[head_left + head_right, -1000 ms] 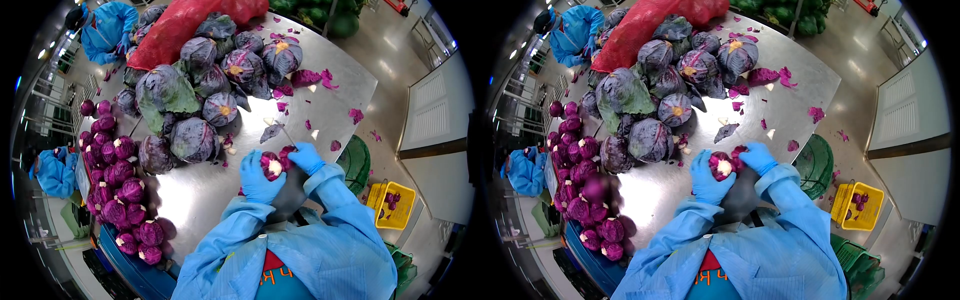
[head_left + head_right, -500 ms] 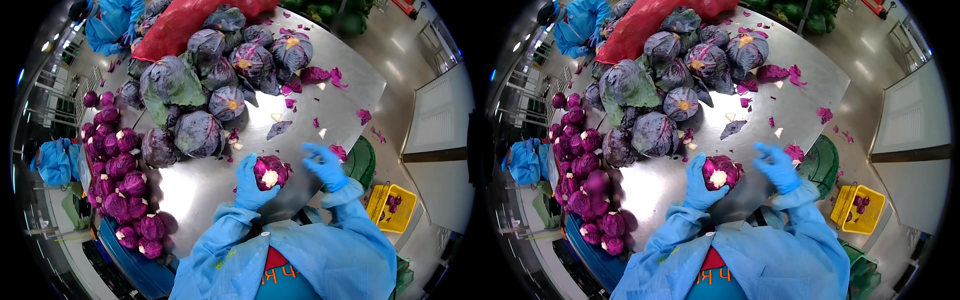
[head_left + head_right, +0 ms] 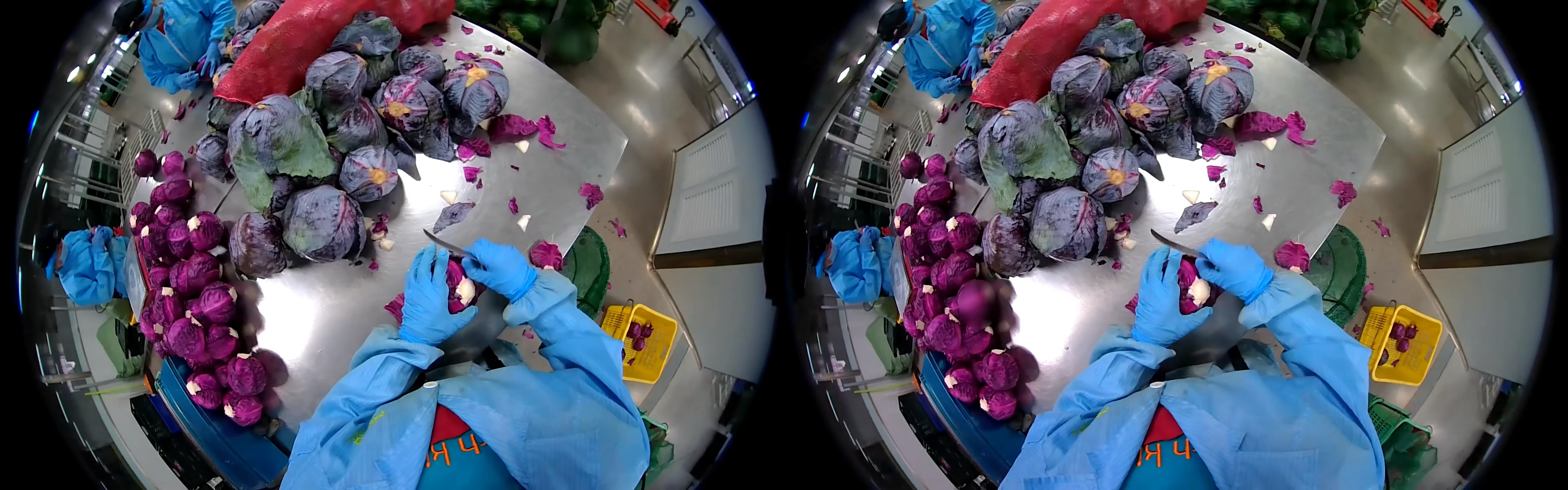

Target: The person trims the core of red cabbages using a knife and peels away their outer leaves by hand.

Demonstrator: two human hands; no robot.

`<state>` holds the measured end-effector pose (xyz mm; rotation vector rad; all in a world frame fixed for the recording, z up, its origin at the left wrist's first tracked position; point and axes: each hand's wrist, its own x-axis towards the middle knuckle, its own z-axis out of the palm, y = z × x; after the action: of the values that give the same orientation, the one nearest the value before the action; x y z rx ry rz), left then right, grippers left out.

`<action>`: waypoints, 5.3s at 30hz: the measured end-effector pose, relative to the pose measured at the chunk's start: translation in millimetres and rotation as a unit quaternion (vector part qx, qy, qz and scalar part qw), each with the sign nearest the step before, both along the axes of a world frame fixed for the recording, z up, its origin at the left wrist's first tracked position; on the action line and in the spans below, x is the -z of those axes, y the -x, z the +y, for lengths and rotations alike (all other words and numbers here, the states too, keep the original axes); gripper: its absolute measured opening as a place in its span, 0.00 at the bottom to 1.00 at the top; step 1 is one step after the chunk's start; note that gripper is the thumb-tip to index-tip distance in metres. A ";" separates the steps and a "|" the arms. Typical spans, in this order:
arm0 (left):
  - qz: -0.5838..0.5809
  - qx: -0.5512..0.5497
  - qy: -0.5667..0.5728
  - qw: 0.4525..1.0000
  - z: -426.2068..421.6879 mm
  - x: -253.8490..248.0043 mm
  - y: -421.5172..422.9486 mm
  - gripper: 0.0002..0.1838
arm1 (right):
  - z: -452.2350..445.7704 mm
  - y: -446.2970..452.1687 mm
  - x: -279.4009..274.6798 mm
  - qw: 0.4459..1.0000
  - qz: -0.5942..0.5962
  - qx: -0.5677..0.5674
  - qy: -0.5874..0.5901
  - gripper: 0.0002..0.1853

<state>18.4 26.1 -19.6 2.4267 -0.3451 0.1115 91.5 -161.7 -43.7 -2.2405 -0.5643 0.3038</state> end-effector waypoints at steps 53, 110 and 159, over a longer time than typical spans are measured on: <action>0.031 0.035 0.111 0.993 45.8 0.4 47.9 0.63 | 44.3 23.0 36.7 0.995 0.034 0.097 0.018 0.17; 0.250 -0.159 0.583 0.757 98.9 60.1 78.6 0.54 | 25.8 63.4 71.3 0.970 0.133 0.203 -0.015 0.14; 0.235 -0.131 0.505 0.820 8.1 44.1 46.3 0.62 | 7.1 74.5 6.7 0.946 0.154 0.257 -0.124 0.25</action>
<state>-27.9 34.2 -63.7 1.3461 0.2466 -0.1583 17.0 -154.6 -50.4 -1.9561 0.1475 0.2864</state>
